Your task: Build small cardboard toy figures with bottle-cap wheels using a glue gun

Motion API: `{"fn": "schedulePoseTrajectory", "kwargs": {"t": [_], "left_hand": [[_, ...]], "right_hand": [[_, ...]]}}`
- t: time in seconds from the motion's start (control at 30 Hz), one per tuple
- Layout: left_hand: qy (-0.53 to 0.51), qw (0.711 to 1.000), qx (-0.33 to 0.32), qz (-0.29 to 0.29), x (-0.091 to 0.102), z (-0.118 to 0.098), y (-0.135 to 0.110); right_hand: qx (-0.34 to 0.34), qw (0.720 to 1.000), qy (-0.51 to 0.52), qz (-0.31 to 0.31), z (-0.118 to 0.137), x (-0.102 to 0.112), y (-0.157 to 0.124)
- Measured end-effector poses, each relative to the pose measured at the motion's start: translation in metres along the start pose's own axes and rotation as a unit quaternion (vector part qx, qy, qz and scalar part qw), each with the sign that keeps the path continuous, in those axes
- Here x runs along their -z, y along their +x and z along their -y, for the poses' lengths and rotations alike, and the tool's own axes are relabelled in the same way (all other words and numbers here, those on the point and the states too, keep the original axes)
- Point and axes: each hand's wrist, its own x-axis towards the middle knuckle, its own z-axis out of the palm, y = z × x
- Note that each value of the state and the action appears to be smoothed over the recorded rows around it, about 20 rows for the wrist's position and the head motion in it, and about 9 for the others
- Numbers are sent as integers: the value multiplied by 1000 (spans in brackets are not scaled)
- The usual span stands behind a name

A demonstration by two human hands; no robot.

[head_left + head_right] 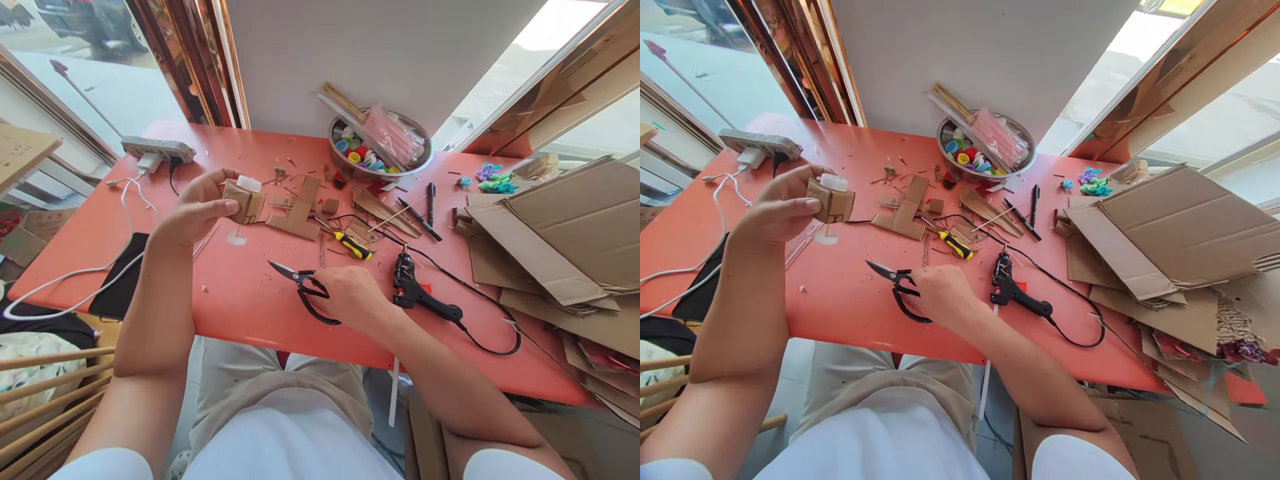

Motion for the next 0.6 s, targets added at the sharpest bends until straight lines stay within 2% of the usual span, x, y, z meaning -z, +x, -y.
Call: {"fn": "schedulePoseTrajectory", "kwargs": {"t": [0.1,0.2,0.27,0.37,0.47,0.53,0.6], "left_hand": [[46,999,9,4,0,5,3],[96,994,53,-14,5,10,7],[124,988,94,-5,10,10,10],[147,977,139,72,16,9,10],[144,971,137,130,11,9,9],[141,971,104,161,4,11,9],[147,970,56,183,-2,15,10]], "right_hand": [[68,997,31,-12,6,-10,-1],[66,997,38,-22,7,-13,0],[27,999,24,-36,3,-9,2],[-78,996,-3,-47,-8,0,5],[-177,982,6,-57,-21,8,4],[-195,975,29,-104,-29,8,2],[-152,969,63,-185,-36,4,0]]}}
